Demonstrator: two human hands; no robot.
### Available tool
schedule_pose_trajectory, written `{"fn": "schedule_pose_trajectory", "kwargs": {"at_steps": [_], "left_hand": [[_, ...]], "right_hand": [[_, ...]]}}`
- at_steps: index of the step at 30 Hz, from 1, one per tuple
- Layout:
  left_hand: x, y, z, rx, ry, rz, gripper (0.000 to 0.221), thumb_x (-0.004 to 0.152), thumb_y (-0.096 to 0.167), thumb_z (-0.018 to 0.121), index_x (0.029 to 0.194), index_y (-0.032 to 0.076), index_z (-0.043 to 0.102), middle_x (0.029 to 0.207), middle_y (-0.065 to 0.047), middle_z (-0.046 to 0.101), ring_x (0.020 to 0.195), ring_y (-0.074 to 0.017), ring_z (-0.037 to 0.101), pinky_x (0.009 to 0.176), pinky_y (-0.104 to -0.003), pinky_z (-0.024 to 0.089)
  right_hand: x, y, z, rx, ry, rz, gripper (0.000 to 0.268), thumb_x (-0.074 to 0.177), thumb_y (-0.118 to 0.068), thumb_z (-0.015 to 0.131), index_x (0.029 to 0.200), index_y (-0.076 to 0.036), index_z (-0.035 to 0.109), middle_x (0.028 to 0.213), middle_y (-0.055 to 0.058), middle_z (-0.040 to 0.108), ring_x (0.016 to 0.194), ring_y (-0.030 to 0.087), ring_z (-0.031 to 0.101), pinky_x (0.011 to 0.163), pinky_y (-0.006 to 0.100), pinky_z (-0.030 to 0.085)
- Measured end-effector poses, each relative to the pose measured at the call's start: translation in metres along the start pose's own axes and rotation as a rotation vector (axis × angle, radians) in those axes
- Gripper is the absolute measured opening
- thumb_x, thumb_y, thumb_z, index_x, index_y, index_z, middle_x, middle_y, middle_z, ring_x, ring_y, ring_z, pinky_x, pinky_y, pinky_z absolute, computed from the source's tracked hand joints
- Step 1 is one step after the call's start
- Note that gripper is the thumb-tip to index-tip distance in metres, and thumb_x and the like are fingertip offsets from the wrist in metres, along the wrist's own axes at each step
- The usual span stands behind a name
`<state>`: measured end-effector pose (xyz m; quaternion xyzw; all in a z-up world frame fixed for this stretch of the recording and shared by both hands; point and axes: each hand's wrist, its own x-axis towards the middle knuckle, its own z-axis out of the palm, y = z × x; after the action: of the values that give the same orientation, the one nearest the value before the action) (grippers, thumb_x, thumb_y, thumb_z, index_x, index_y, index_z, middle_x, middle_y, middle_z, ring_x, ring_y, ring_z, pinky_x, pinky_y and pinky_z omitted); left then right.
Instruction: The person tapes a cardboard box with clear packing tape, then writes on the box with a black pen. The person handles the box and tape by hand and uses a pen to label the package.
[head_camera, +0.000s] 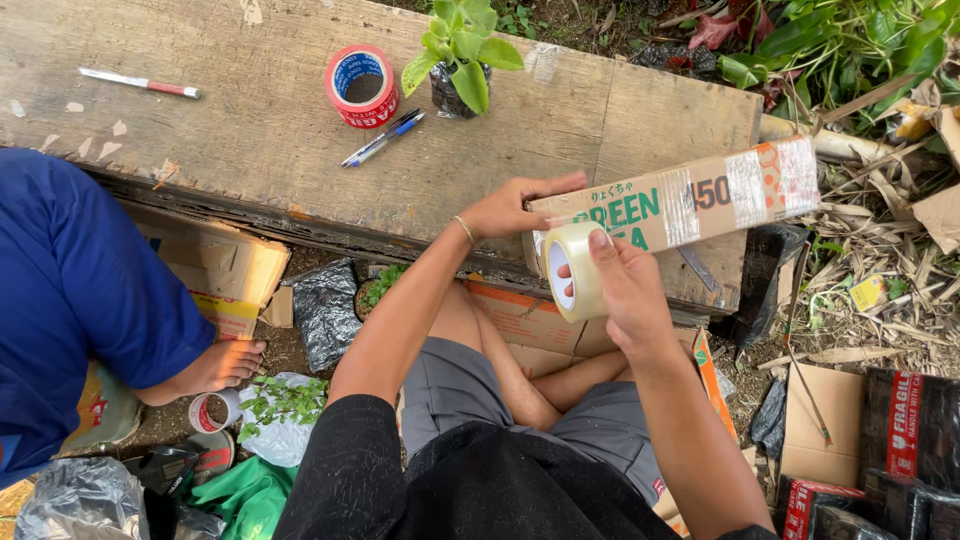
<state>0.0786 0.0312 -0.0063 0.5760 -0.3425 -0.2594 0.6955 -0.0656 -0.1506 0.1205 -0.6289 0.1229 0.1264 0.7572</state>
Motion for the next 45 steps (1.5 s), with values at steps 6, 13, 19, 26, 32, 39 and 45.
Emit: {"fn": "schedule_pose_trajectory", "kwargs": {"at_steps": [6,13,19,26,32,39,45], "left_hand": [[-0.074,0.0,0.024,0.193,0.328,0.107,0.123,0.063,0.011,0.067,0.172,0.007,0.011,0.181,-0.01,0.02,0.17,-0.0307,0.009,0.138,-0.045,0.005],[-0.053,-0.009,0.086,0.729,0.57,0.241,0.149,0.062,0.034,0.098,0.157,-0.005,-0.01,0.164,-0.031,0.017,0.153,-0.0498,0.015,0.128,-0.052,0.012],[-0.032,-0.025,0.076,0.685,0.607,0.274,0.145,0.062,0.034,0.097,0.16,-0.003,-0.003,0.152,-0.025,0.037,0.143,-0.0452,0.038,0.124,-0.05,0.032],[-0.032,-0.025,0.076,0.67,0.621,0.224,0.128,0.065,0.034,0.096,0.157,0.004,0.013,0.144,-0.027,0.041,0.135,-0.0447,0.045,0.117,-0.046,0.039],[-0.027,-0.021,0.071,0.681,0.66,0.18,0.122,0.067,0.034,0.096,0.156,0.006,0.017,0.141,-0.025,0.044,0.132,-0.0447,0.049,0.115,-0.048,0.041],[-0.029,-0.019,0.071,0.686,0.646,0.228,0.131,0.062,0.041,0.099,0.157,0.006,0.016,0.144,-0.026,0.042,0.135,-0.0451,0.047,0.116,-0.048,0.04],[-0.032,-0.017,0.069,0.699,0.613,0.166,0.137,0.06,0.047,0.101,0.157,0.004,0.015,0.143,-0.025,0.042,0.136,-0.0441,0.046,0.117,-0.05,0.039]], "right_hand": [[0.014,-0.008,0.002,-0.047,0.039,0.065,0.048,0.099,-0.047,0.06,0.102,0.0,0.07,0.079,0.01,0.073,0.06,0.015,0.067,0.054,0.032,0.057],[0.02,-0.009,0.004,-0.026,0.037,0.039,0.041,0.099,-0.04,0.066,0.105,0.001,0.07,0.084,0.008,0.074,0.068,0.015,0.07,0.062,0.032,0.059],[0.024,-0.009,0.004,-0.052,0.039,0.06,0.041,0.102,-0.04,0.062,0.101,0.0,0.072,0.08,0.008,0.072,0.065,0.014,0.068,0.06,0.031,0.057],[-0.003,0.007,0.009,-0.085,0.044,-0.135,0.038,0.104,-0.033,0.059,0.111,0.002,0.069,0.085,0.01,0.073,0.071,0.014,0.069,0.064,0.031,0.057],[-0.013,0.022,0.004,-0.084,0.088,-0.08,0.042,0.107,-0.036,0.053,0.108,0.002,0.069,0.08,0.008,0.071,0.067,0.012,0.066,0.061,0.029,0.055],[-0.031,0.054,-0.004,-0.078,0.113,-0.009,0.039,0.104,-0.033,0.055,0.112,0.002,0.07,0.079,0.007,0.071,0.067,0.01,0.064,0.06,0.027,0.053],[-0.032,0.076,-0.012,-0.081,0.119,0.031,0.036,0.104,-0.032,0.057,0.11,0.001,0.071,0.077,0.007,0.069,0.065,0.01,0.063,0.058,0.026,0.051]]}}
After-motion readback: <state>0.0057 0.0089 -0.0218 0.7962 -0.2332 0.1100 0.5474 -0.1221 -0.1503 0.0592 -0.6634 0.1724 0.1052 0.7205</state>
